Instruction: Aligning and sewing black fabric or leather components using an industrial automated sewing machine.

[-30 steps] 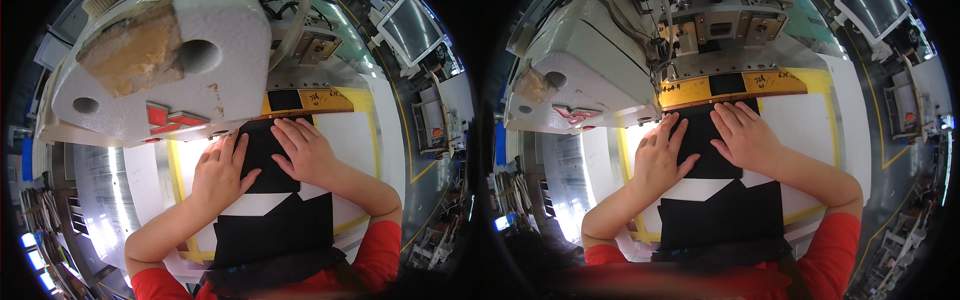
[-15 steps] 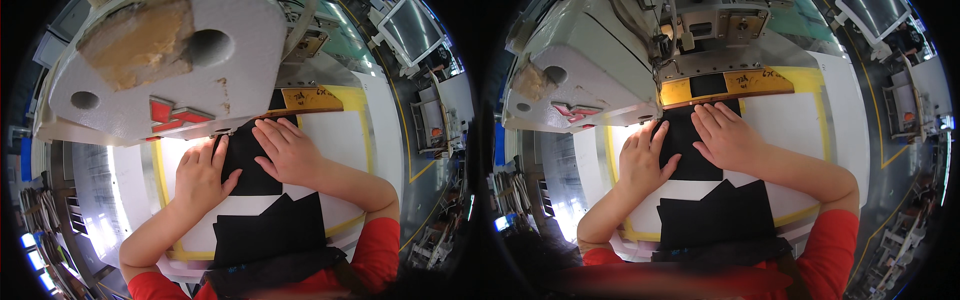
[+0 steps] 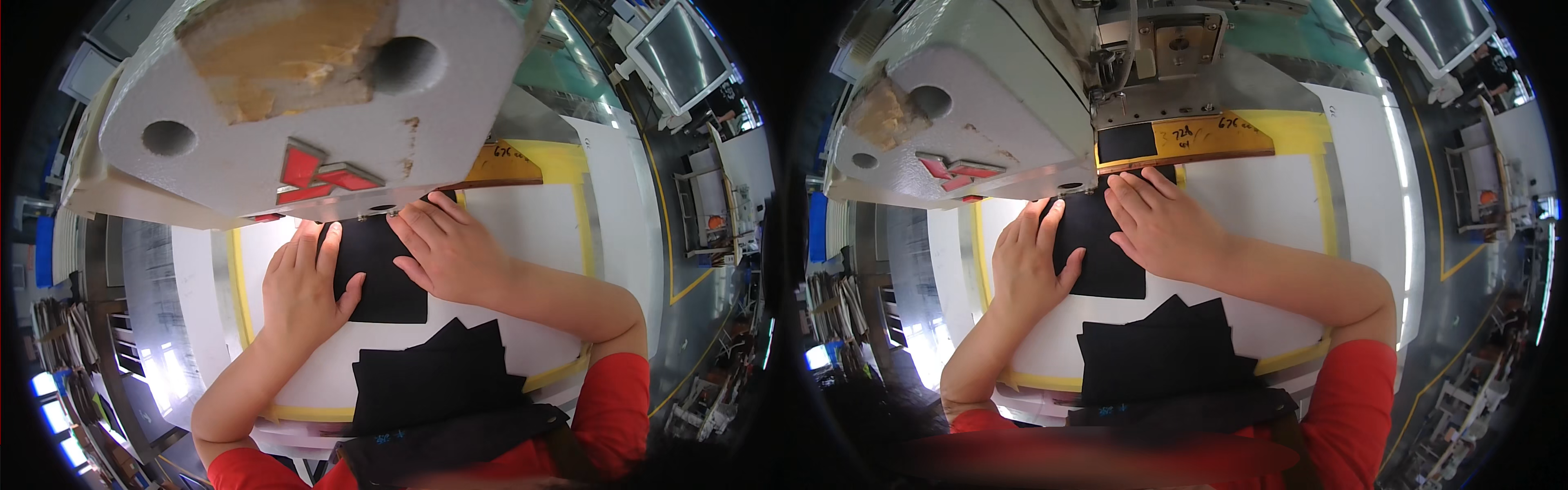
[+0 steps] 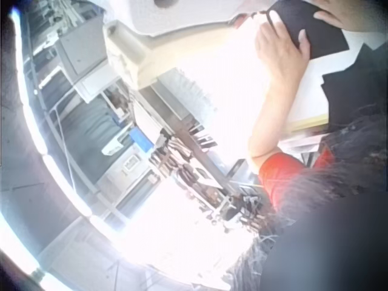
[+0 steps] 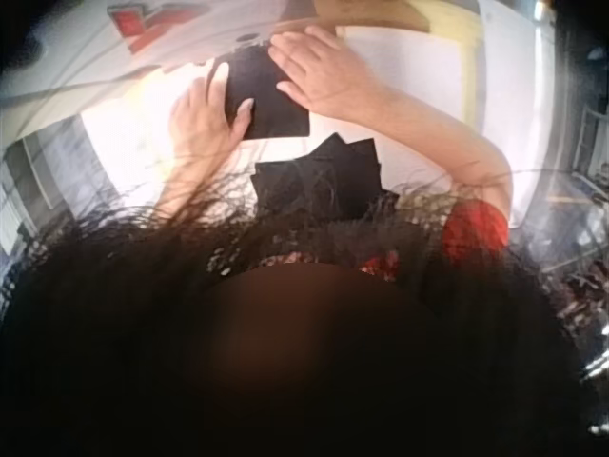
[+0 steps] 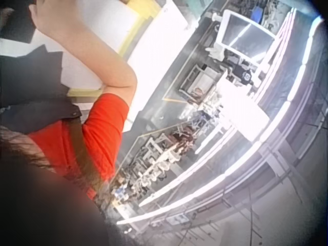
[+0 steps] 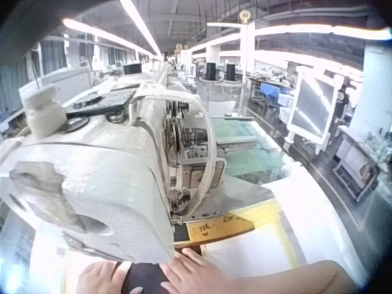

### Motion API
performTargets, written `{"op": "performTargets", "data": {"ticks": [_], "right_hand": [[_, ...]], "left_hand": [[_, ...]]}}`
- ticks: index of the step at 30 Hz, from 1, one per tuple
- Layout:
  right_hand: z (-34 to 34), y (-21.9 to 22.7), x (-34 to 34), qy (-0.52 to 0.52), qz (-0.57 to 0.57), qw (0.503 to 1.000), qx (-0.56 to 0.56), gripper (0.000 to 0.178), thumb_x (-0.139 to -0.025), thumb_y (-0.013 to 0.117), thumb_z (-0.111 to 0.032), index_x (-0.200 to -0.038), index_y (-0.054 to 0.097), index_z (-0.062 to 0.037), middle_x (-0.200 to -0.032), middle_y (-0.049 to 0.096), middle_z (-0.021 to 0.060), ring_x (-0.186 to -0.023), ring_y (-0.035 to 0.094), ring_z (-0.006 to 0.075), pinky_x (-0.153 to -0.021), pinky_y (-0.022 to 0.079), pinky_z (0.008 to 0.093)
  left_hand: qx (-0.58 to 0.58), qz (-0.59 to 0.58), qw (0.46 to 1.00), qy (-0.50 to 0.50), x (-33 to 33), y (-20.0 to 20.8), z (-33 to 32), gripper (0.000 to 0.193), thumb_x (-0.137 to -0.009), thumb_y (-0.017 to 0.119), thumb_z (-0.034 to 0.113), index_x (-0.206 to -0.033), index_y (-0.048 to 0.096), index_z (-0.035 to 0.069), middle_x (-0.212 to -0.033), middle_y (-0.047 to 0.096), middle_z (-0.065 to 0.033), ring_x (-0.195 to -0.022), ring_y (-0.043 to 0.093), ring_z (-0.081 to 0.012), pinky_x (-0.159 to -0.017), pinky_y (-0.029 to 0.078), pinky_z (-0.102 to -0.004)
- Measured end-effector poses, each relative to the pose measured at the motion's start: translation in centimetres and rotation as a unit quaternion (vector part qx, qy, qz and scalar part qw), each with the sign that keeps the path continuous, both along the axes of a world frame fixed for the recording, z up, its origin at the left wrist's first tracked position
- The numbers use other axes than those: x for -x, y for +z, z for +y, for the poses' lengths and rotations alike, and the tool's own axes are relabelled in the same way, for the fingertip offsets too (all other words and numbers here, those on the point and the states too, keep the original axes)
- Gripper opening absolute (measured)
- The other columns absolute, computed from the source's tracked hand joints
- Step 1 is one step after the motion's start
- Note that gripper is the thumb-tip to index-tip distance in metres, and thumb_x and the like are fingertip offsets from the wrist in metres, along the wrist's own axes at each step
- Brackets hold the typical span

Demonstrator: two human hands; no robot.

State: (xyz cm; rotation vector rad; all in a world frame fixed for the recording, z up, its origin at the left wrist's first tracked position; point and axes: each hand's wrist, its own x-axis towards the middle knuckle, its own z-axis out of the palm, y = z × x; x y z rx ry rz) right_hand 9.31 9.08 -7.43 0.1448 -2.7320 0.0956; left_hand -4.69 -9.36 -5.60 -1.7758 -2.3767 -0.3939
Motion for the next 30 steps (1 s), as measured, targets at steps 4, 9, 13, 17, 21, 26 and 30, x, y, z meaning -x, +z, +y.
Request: {"op": "performTargets", "data": {"ticks": [4,9,13,17,21,26,30], "right_hand": [[0.4,0.5,-0.6,-0.003,0.000,1.000,0.003,0.049,-0.086,0.065,-0.030,-0.121,0.056,0.0027,-0.114,0.057,0.0152,-0.107,0.056,0.0274,-0.105,0.037,0.0442],[1.1,1.0,-1.3,-0.006,-0.004,1.000,-0.003,0.049,-0.087,0.064,-0.030,-0.123,0.055,0.0020,-0.109,0.057,0.0138,-0.104,0.056,0.0266,-0.104,0.037,0.0442],[1.5,1.4,-1.6,0.001,-0.013,1.000,-0.002,0.049,-0.087,0.064,-0.030,-0.123,0.055,0.0015,-0.108,0.057,0.0132,-0.103,0.056,0.0264,-0.103,0.037,0.0442],[1.7,1.6,-2.0,0.003,-0.014,1.000,-0.002,0.049,-0.087,0.064,-0.031,-0.124,0.055,0.0014,-0.109,0.057,0.0130,-0.104,0.056,0.0263,-0.104,0.037,0.0448],[1.9,1.4,-3.6,-0.023,-0.020,1.000,0.001,0.051,-0.086,0.065,-0.032,-0.124,0.056,0.0005,-0.119,0.057,0.0135,-0.115,0.053,0.0270,-0.107,0.034,0.0485],[2.2,0.9,-4.4,-0.038,-0.035,0.998,0.036,0.050,-0.085,0.064,-0.032,-0.123,0.058,0.0000,-0.129,0.054,0.0133,-0.124,0.049,0.0264,-0.108,0.032,0.0498],[2.4,1.1,-4.4,-0.045,-0.039,0.997,0.042,0.049,-0.086,0.063,-0.032,-0.123,0.058,0.0001,-0.131,0.054,0.0130,-0.126,0.048,0.0261,-0.108,0.032,0.0491]], "left_hand": [[-0.012,0.021,1.000,-0.001,-0.2,0.7,0.0,0.054,-0.076,0.072,0.029,-0.119,0.056,-0.001,-0.118,0.055,-0.0194,-0.108,0.059,-0.0366,-0.086,0.050,-0.0401],[-0.003,0.024,1.000,0.017,-0.3,1.1,-0.1,0.052,-0.077,0.072,0.028,-0.118,0.056,0.000,-0.123,0.055,-0.0200,-0.110,0.059,-0.0372,-0.088,0.049,-0.0406],[0.000,0.027,0.999,0.026,-0.3,1.2,-0.3,0.051,-0.078,0.072,0.026,-0.117,0.056,-0.001,-0.126,0.054,-0.0205,-0.110,0.059,-0.0374,-0.088,0.050,-0.0408],[-0.006,0.011,1.000,0.027,-0.8,1.4,-0.2,0.049,-0.078,0.072,0.025,-0.117,0.056,-0.001,-0.125,0.054,-0.0202,-0.112,0.058,-0.0376,-0.092,0.047,-0.0422],[0.020,0.015,1.000,0.000,-1.7,2.3,1.0,0.052,-0.081,0.071,0.029,-0.122,0.055,0.001,-0.126,0.054,-0.0179,-0.118,0.053,-0.0340,-0.101,0.040,-0.0431],[0.001,-0.004,0.996,-0.087,-3.8,0.5,3.6,0.062,-0.079,0.072,0.034,-0.129,0.054,0.003,-0.130,0.051,-0.0174,-0.119,0.051,-0.0335,-0.104,0.038,-0.0439],[-0.005,-0.016,0.996,-0.090,-3.8,0.4,4.0,0.063,-0.078,0.073,0.034,-0.129,0.054,0.003,-0.129,0.051,-0.0180,-0.119,0.051,-0.0347,-0.103,0.039,-0.0445]]}}
